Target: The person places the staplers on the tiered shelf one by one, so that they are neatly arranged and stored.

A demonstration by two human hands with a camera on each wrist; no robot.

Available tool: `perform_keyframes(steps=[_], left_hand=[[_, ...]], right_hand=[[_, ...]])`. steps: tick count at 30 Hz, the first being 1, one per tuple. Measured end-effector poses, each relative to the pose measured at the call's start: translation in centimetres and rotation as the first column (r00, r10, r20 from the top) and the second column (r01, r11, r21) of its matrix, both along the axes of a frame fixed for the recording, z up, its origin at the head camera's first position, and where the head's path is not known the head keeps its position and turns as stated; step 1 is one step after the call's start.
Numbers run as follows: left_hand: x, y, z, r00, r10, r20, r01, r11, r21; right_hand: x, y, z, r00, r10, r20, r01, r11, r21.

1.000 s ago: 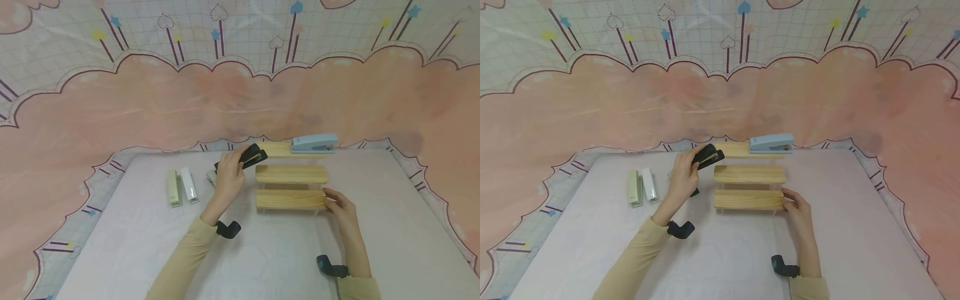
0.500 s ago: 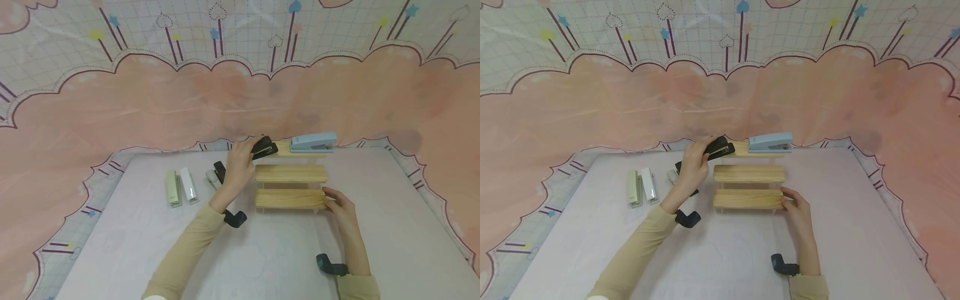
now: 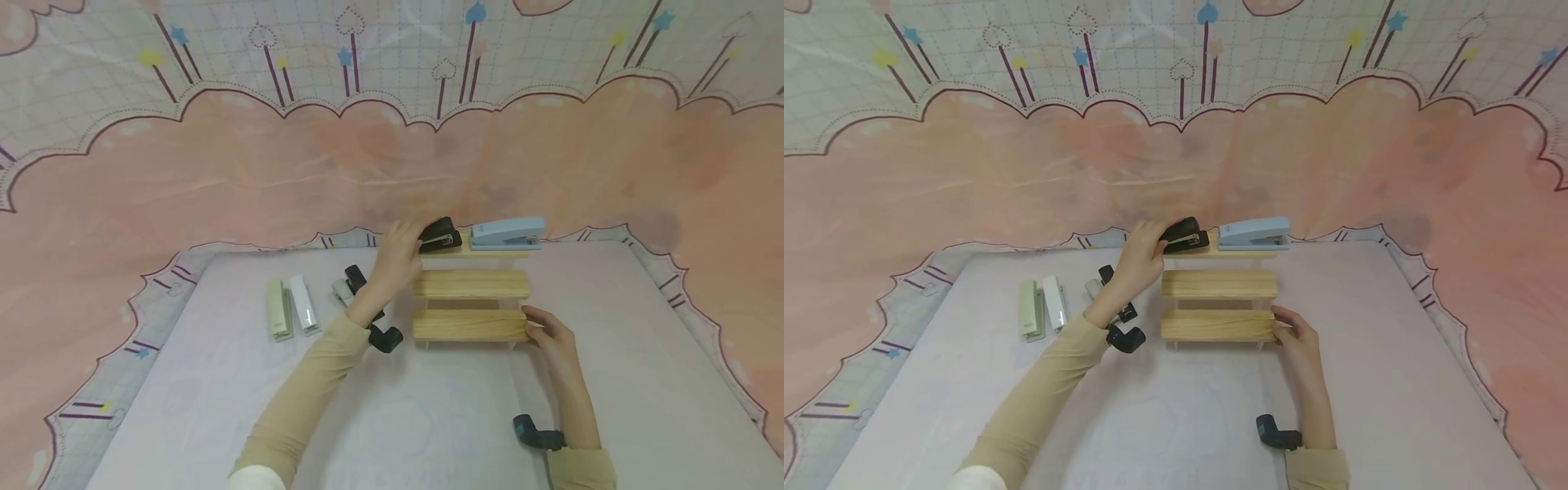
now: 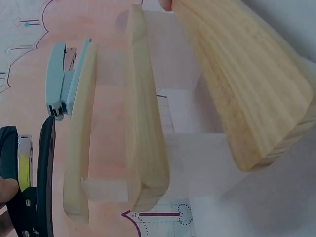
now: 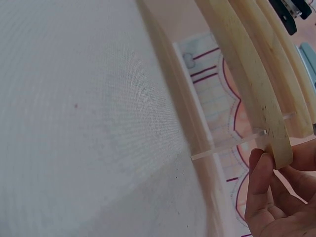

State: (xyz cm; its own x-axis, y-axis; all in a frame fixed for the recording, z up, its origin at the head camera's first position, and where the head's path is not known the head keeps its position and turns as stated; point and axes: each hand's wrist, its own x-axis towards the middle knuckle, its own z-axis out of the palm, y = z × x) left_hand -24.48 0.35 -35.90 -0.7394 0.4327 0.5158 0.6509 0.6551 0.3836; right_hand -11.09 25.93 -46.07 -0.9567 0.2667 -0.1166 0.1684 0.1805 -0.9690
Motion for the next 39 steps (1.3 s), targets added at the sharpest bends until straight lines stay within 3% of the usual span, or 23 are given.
perform_keyframes(steps=[8,18,23,39], left_hand=[[-1.5,0.3,0.8,0.993,-0.053,0.109,0.056,0.998,-0.018],[-2.8,0.5,1.1,0.953,-0.131,0.273,0.109,0.99,0.094],[-3.1,0.6,1.0,0.943,-0.137,0.302,0.116,0.99,0.085],[-3.5,1.0,0.9,0.937,-0.152,0.316,0.152,0.988,0.027]], right_hand=[[-0.1,-0.1,0.2,1.0,-0.014,0.004,0.014,1.0,-0.013],[-0.1,-0.1,0.3,1.0,-0.01,0.006,0.01,1.0,-0.022],[-0.1,0.0,0.2,1.0,0.0,0.017,0.0,1.0,0.004],[-0.1,-0.2,0.2,1.0,-0.009,0.027,0.009,1.0,0.001]])
